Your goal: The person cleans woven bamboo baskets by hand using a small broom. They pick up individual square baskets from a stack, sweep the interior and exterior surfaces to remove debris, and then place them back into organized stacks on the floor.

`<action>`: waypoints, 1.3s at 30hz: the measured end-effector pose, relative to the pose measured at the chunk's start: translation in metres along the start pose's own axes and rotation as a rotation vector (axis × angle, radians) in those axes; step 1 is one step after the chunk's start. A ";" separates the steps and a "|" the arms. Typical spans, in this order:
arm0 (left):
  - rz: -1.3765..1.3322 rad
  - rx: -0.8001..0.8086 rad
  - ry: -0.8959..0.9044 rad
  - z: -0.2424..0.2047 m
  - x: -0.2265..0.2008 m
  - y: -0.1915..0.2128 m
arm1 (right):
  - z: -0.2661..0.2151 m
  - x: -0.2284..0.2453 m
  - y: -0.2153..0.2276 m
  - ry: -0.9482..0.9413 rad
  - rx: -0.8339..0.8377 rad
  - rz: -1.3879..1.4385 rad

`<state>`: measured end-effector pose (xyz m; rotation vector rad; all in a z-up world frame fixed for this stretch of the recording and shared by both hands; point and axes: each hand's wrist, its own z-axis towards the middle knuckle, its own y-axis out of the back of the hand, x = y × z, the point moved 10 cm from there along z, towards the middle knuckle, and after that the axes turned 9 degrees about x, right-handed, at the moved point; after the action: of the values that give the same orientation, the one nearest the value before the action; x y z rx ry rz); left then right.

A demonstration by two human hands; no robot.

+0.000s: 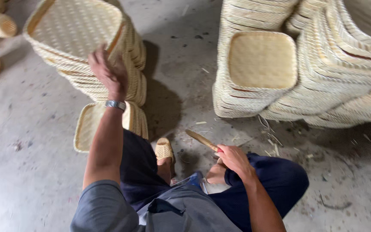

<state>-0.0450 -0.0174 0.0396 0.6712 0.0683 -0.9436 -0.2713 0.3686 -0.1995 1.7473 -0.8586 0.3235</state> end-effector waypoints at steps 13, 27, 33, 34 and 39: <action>0.131 0.310 0.718 0.019 0.229 -0.017 | 0.015 -0.014 -0.016 -0.059 0.007 -0.088; -0.067 -0.321 0.622 0.032 0.253 0.050 | 0.017 -0.019 -0.024 -0.074 0.051 -0.111; -0.550 -0.073 0.616 0.023 0.168 0.080 | 0.006 -0.002 0.016 -0.094 -0.118 0.112; -0.557 -0.066 0.615 0.019 0.150 0.090 | 0.004 0.008 0.028 -0.102 -0.124 0.114; -0.783 0.162 0.329 0.008 0.056 0.082 | -0.040 0.118 0.148 0.222 -0.707 0.003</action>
<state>0.0494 -0.0296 0.0677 0.9719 0.5848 -1.5890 -0.2821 0.3405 -0.0086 1.0325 -0.6993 0.1779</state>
